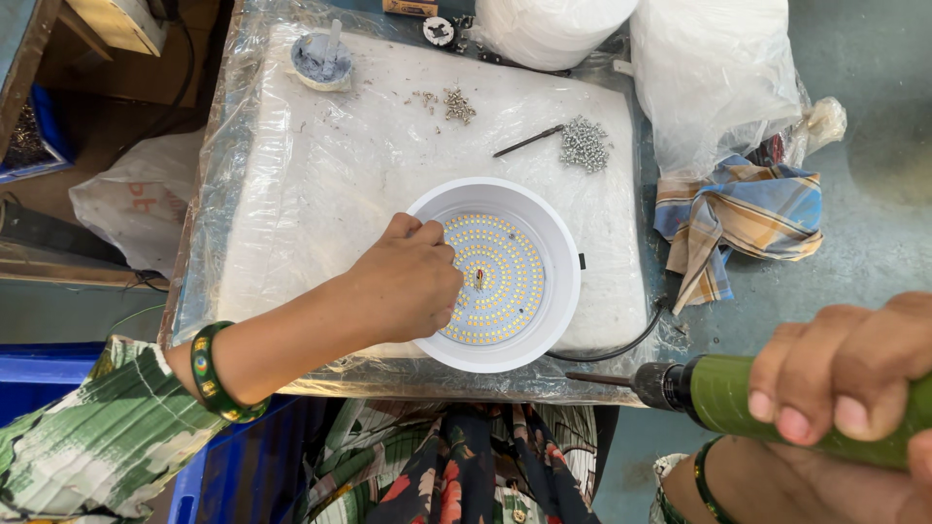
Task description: The person aligns a round LED panel inside a white light fixture housing on the workbench, then uses a green electric screwdriver to drive screws and secure the panel. They wipe the fixture with a cloth, continue screwing at several points around the rim, and finally move the finished fixture aside.
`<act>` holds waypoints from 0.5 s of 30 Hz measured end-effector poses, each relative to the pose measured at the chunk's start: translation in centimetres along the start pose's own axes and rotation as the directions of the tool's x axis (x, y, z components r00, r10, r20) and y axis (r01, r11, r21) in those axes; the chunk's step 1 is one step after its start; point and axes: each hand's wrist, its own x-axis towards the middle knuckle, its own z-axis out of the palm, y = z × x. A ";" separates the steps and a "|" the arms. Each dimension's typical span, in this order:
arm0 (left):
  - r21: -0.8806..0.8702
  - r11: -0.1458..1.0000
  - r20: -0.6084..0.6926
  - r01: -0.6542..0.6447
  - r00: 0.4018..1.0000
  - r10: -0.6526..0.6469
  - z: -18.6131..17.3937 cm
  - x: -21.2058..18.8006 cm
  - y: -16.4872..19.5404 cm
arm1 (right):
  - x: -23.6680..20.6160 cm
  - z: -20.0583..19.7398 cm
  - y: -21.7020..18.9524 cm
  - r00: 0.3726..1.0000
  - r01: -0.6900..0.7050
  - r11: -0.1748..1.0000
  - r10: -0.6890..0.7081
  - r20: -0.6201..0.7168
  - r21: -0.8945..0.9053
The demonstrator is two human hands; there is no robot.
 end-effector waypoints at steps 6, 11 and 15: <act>0.012 0.999 -0.051 -0.035 0.998 0.036 0.4 0.0 -0.1 | 0.7 -2.9 -0.4 0.989 -0.044 0.999 0.044 0.144 0.000; 0.008 1.000 0.001 -0.029 1.000 0.029 0.5 0.2 -0.1 | -0.2 -0.9 0.2 0.999 -0.007 1.000 0.006 0.052 0.027; 0.006 1.000 -0.064 -0.021 0.998 0.022 0.7 0.2 0.2 | 1.9 2.6 0.3 0.999 0.037 0.996 -0.036 -0.005 0.078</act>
